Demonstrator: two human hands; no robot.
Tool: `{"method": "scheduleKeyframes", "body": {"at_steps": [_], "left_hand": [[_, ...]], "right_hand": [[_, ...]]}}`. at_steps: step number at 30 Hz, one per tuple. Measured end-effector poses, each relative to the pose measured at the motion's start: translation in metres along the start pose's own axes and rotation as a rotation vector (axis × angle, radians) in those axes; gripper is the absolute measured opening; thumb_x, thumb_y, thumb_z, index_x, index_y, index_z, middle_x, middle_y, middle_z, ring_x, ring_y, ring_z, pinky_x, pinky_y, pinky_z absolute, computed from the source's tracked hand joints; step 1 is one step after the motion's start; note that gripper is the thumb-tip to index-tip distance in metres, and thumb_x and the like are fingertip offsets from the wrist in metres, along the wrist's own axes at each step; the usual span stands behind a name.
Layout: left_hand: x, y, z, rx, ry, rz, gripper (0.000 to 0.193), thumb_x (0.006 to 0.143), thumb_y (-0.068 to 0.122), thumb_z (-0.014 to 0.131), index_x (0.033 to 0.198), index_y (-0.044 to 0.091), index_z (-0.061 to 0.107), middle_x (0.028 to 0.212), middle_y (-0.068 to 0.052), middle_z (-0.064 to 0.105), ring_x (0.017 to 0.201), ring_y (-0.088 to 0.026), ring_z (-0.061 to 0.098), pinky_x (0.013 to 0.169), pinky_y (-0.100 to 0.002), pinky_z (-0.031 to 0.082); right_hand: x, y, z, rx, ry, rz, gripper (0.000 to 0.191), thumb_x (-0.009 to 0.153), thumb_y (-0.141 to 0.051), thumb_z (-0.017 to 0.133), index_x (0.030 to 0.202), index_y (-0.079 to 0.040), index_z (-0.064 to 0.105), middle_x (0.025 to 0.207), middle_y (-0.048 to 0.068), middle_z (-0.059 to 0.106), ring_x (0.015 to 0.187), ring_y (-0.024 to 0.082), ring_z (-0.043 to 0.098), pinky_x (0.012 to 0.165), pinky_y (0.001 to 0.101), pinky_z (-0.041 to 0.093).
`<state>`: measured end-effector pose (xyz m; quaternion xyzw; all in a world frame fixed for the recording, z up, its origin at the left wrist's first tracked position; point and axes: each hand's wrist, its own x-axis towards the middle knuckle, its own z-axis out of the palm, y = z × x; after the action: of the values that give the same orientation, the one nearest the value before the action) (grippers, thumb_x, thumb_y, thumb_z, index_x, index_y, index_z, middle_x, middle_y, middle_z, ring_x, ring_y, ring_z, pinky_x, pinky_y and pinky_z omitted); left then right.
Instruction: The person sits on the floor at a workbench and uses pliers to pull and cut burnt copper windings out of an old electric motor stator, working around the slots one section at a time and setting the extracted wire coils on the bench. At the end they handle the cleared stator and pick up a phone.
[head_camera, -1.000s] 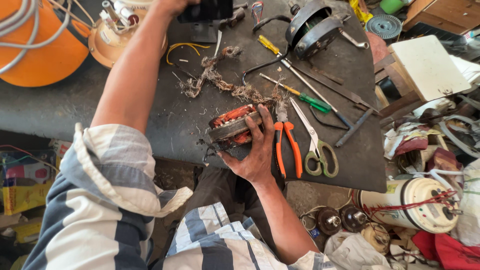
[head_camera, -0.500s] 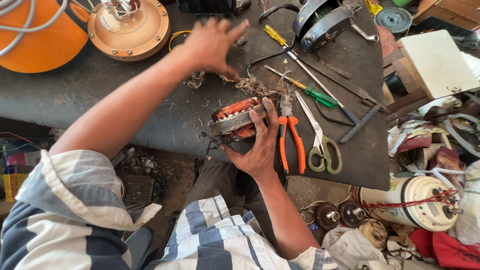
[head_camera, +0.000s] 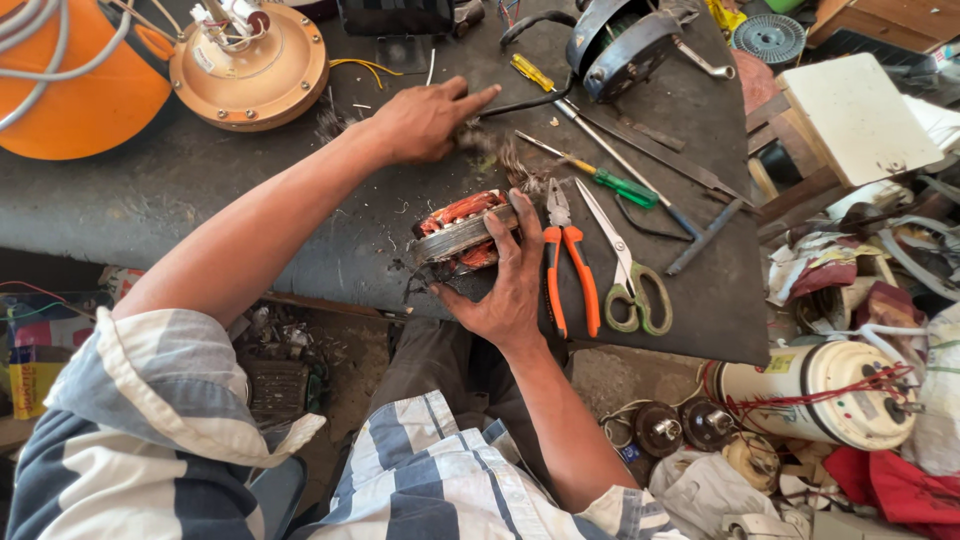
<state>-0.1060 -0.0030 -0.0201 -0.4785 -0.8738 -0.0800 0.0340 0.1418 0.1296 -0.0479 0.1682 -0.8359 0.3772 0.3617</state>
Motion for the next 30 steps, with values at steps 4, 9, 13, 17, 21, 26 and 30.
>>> {"method": "scheduleKeyframes", "body": {"at_steps": [4, 9, 13, 17, 21, 26, 30], "left_hand": [[0.021, 0.001, -0.009, -0.079, 0.171, 0.044, 0.083, 0.089, 0.005, 0.071, 0.163, 0.014, 0.036, 0.125, -0.021, 0.056, 0.112, -0.041, 0.064, 0.093, -0.049, 0.052], [0.074, 0.023, -0.029, -0.202, 0.422, 0.121, 0.081, 0.086, 0.012, 0.079, 0.159, 0.011, 0.043, 0.125, -0.020, 0.058, 0.114, -0.039, 0.064, 0.097, -0.047, 0.051], [0.105, 0.043, -0.038, -0.226, 0.392, 0.172, 0.100, 0.068, 0.029, 0.093, 0.152, 0.006, 0.044, 0.129, -0.025, 0.055, 0.120, -0.044, 0.058, 0.102, -0.050, 0.047], [0.099, 0.048, -0.038, -0.213, 0.384, 0.201, 0.096, 0.075, 0.042, 0.095, 0.150, 0.004, 0.049, 0.140, -0.025, 0.051, 0.124, -0.044, 0.053, 0.103, -0.050, 0.042], [0.054, 0.054, -0.052, -0.383, 0.340, 0.239, 0.081, 0.092, 0.055, 0.082, 0.150, 0.006, 0.054, 0.139, -0.023, 0.057, 0.128, -0.041, 0.058, 0.106, -0.048, 0.046], [-0.027, 0.076, -0.065, -0.520, 0.229, 0.294, 0.083, 0.098, 0.061, 0.070, 0.153, 0.003, 0.049, 0.135, -0.024, 0.066, 0.121, -0.038, 0.068, 0.102, -0.046, 0.052], [-0.063, 0.089, -0.063, -0.519, 0.248, 0.311, 0.077, 0.097, 0.049, 0.075, 0.153, 0.003, 0.049, 0.133, -0.024, 0.067, 0.119, -0.038, 0.069, 0.101, -0.047, 0.053]], "right_hand": [[-0.001, 0.002, 0.001, -0.001, -0.001, 0.004, 0.104, 0.076, -0.039, 0.095, 0.158, -0.023, 0.032, 0.166, 0.018, 0.023, 0.157, 0.043, 0.030, 0.130, 0.0569, 0.035], [-0.003, 0.002, 0.003, -0.015, -0.001, 0.028, 0.105, 0.075, -0.043, 0.095, 0.157, -0.026, 0.032, 0.166, 0.016, 0.022, 0.157, 0.043, 0.029, 0.131, 0.0577, 0.036], [-0.003, 0.002, 0.003, -0.020, -0.003, 0.053, 0.106, 0.074, -0.044, 0.094, 0.157, -0.025, 0.032, 0.166, 0.017, 0.022, 0.157, 0.043, 0.030, 0.129, 0.0583, 0.036], [-0.003, 0.002, 0.002, -0.007, -0.003, 0.060, 0.105, 0.076, -0.043, 0.094, 0.159, -0.027, 0.031, 0.167, 0.016, 0.023, 0.157, 0.042, 0.032, 0.130, 0.0560, 0.037], [-0.002, 0.002, 0.002, -0.026, -0.009, 0.079, 0.109, 0.077, -0.045, 0.093, 0.161, -0.024, 0.027, 0.168, 0.017, 0.024, 0.157, 0.042, 0.032, 0.131, 0.0547, 0.037], [0.004, 0.007, 0.007, -0.044, 0.033, 0.070, 0.114, 0.083, -0.055, 0.084, 0.165, -0.012, 0.017, 0.170, 0.021, 0.019, 0.160, 0.045, 0.026, 0.132, 0.0558, 0.030], [0.006, 0.011, 0.005, -0.034, -0.007, 0.065, 0.101, 0.096, -0.055, 0.070, 0.167, -0.008, 0.016, 0.173, 0.021, 0.019, 0.161, 0.041, 0.021, 0.137, 0.0555, 0.024]]}}
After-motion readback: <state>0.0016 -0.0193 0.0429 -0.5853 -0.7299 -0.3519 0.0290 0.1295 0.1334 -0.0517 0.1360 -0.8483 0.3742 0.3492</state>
